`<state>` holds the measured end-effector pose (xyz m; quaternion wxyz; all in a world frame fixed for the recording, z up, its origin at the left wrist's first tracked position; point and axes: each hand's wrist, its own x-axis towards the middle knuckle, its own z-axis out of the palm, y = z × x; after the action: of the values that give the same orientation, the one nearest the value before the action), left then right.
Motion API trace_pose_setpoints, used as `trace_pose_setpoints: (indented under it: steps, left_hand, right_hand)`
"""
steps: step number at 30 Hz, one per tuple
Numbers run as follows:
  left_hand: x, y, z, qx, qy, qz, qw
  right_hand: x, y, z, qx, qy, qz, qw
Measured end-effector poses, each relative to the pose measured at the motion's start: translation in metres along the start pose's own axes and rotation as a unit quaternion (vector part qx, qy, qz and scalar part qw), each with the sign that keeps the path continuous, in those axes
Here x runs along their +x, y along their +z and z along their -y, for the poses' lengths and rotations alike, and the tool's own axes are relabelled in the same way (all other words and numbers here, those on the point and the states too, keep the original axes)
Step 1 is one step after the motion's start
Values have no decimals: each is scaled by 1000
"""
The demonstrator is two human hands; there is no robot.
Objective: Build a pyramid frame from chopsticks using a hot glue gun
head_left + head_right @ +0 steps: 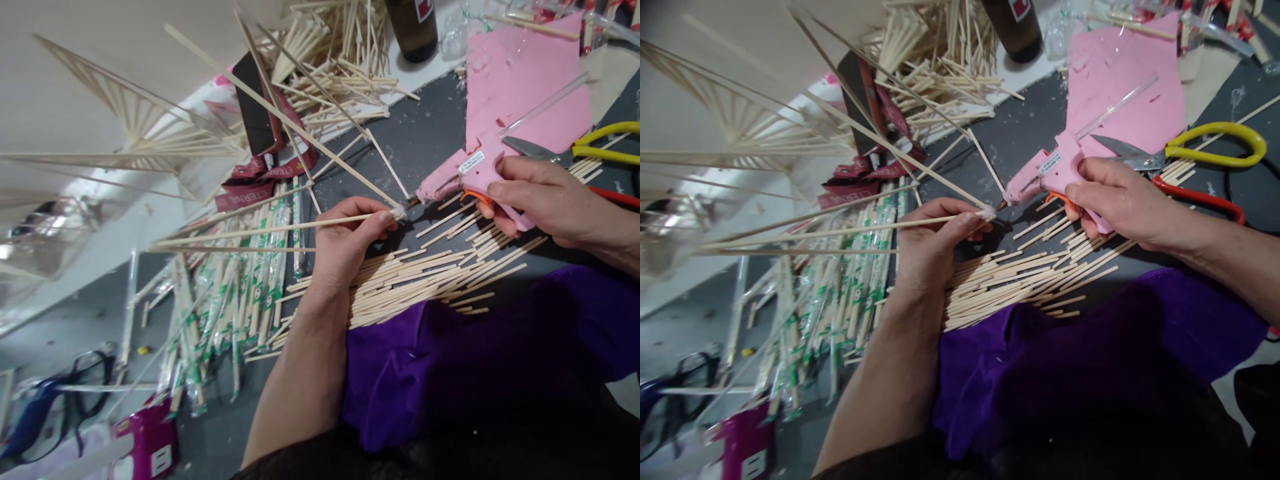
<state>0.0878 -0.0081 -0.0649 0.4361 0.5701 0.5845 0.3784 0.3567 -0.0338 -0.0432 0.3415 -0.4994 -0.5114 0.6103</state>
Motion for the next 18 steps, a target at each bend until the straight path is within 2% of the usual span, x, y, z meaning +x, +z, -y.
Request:
trace_pose_setpoints:
  steps: [4, 18]
  left_hand:
    - [0, 0, 0, -2, 4, -8, 1000]
    - [0, 1, -1, -5, 14, 8, 1000]
  right_hand:
    - [1, -1, 2, 22, 3, -19, 1000]
    - [0, 2, 4, 13, 15, -11, 1000]
